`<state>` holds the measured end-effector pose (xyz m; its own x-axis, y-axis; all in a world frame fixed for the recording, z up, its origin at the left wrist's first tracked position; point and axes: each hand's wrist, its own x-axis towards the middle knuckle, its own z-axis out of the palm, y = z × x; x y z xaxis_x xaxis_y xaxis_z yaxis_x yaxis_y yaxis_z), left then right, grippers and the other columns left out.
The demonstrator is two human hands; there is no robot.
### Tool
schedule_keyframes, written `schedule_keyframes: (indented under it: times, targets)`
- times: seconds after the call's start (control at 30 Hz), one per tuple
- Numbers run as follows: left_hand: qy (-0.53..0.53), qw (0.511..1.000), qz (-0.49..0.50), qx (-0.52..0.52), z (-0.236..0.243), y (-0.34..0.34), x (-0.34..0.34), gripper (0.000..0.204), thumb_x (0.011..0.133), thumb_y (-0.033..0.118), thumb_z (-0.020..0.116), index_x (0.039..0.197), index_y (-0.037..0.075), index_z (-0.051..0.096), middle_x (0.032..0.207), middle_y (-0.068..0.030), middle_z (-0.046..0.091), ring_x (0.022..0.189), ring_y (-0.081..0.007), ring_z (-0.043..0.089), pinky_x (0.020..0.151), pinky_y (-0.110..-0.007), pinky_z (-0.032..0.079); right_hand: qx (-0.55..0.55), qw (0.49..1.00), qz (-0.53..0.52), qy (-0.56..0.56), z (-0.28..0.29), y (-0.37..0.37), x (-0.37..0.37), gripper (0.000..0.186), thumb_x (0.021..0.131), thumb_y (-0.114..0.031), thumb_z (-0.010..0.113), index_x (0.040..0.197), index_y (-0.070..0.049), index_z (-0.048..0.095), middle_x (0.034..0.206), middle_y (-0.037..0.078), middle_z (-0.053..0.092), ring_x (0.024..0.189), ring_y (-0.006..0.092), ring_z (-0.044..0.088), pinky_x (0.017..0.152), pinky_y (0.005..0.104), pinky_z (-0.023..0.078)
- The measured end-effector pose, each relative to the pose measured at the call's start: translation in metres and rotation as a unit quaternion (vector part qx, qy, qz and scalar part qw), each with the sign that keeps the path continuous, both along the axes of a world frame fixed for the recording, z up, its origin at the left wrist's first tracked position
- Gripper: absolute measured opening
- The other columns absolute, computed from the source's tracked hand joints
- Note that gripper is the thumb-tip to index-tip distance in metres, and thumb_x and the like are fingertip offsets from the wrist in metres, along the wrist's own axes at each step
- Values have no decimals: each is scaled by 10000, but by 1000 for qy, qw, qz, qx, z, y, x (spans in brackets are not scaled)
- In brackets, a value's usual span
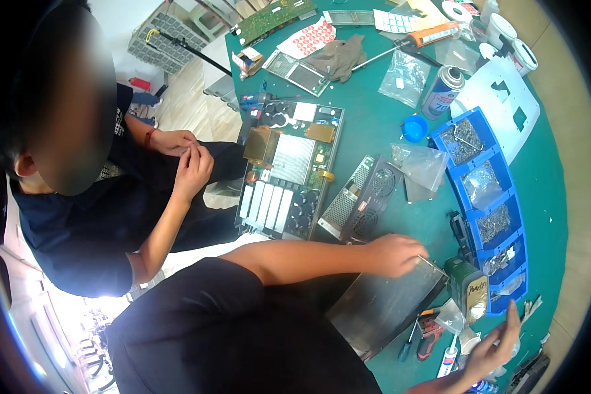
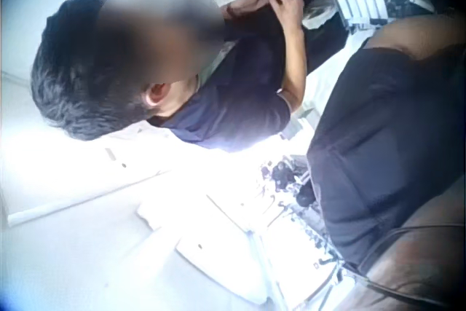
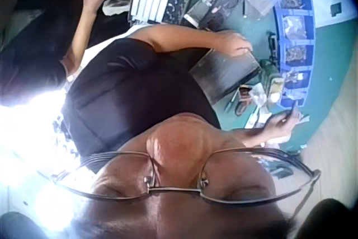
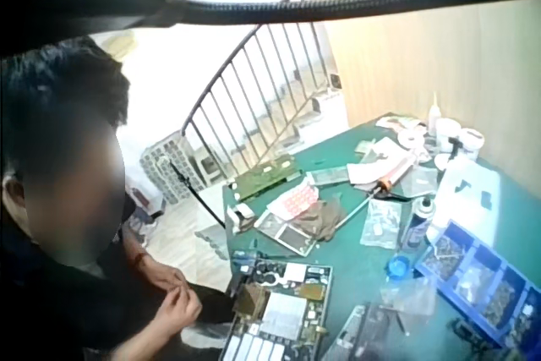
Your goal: The person reaches into blue plastic bins to sort through small screws, then holds and positions an electronic circuit board assembly while another person uses a power drill to secure components.
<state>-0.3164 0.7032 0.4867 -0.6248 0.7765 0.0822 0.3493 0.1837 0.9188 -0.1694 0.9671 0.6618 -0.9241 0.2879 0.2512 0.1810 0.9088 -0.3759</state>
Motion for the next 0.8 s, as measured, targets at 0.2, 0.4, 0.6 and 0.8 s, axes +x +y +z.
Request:
schedule_keyframes:
  times: [0.2, 0.4, 0.6, 0.8]
  targets:
    - [-33, 990, 137, 12, 39, -94, 6, 179, 899, 95, 561, 1037, 40, 662, 950, -163, 683, 911, -368, 656, 812, -452, 522, -200, 979, 44, -2, -43, -140, -11, 368, 859, 94, 443, 1158, 44, 651, 1148, 170, 686, 1060, 295, 654, 903, 353, 496]
    - [-61, 980, 182, 44, 60, -168, 19, 160, 903, 106, 561, 1021, 36, 643, 953, -158, 686, 911, -369, 658, 792, -454, 530, -292, 945, 121, -84, -54, -285, -16, 378, 798, 104, 472, 1095, 6, 684, 1077, 185, 701, 995, 328, 672, 896, 374, 513]
    - [-52, 973, 224, 24, 69, -257, 28, 159, 923, 119, 564, 1037, 46, 648, 971, -166, 697, 901, -368, 666, 784, -445, 534, -289, 945, 45, -147, -71, -353, -1, 324, 826, 79, 504, 1080, -6, 687, 1004, 191, 695, 936, 331, 672, 850, 397, 522]
    - [-43, 945, 324, 20, 73, -350, 45, 155, 907, 95, 586, 1040, 57, 656, 997, -139, 692, 909, -350, 662, 795, -424, 530, -234, 950, 56, -199, -100, -424, 25, 265, 843, 43, 531, 1060, 1, 677, 992, 198, 681, 931, 369, 638, 841, 434, 512]
